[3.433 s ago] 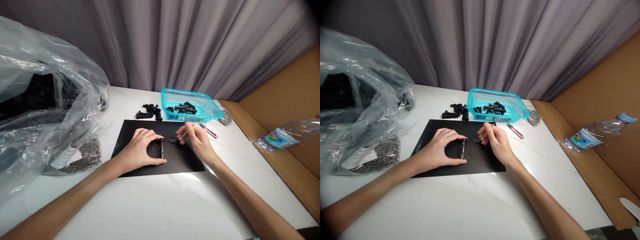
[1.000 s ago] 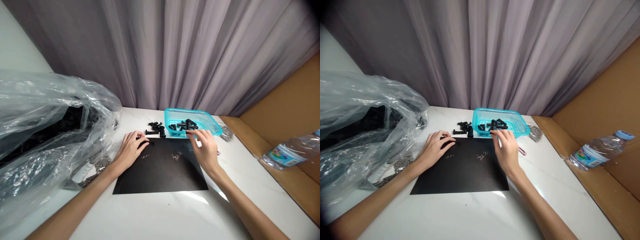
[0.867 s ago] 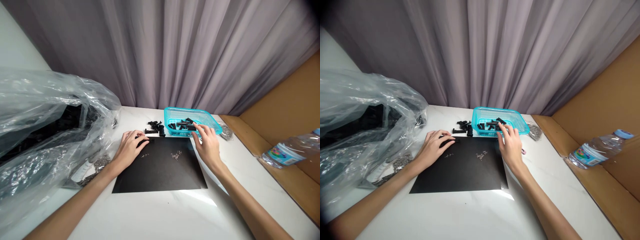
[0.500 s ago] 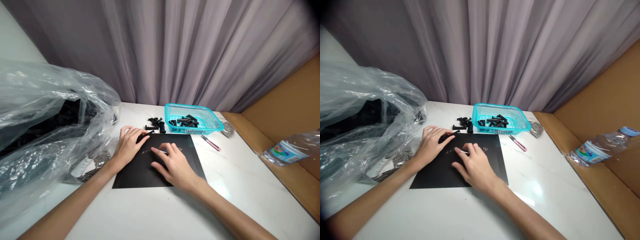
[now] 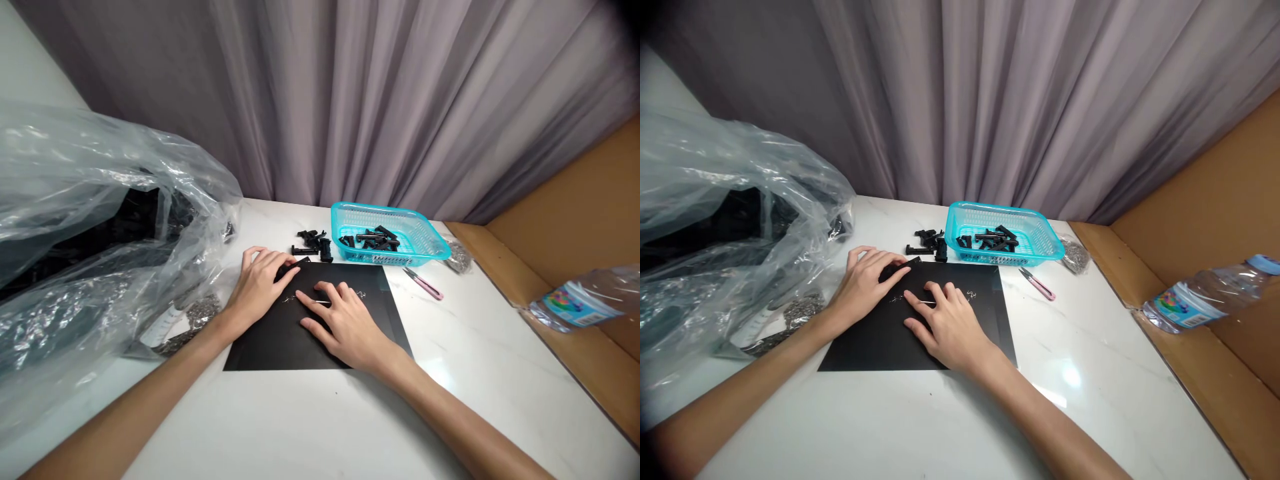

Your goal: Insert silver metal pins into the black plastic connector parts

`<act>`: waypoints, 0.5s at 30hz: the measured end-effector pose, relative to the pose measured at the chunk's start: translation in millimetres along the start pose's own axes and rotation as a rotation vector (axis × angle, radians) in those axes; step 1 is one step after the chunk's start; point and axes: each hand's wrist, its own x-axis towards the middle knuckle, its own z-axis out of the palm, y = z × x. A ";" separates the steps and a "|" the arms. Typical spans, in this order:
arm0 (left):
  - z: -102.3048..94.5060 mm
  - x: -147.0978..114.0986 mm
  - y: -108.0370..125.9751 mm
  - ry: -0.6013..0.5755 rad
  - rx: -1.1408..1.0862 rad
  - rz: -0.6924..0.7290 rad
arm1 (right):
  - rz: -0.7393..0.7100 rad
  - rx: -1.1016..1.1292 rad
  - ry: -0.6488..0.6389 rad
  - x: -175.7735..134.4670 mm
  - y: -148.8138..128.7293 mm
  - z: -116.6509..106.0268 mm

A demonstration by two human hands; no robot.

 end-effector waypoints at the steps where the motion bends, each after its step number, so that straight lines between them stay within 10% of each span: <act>1: -0.5 0.1 0.5 -0.002 0.000 0.001 | -0.002 -0.010 0.002 -0.1 -0.4 -0.5; 15: -1.9 -0.3 0.6 0.004 0.027 0.007 | 0.056 0.139 0.138 -9.9 3.9 4.0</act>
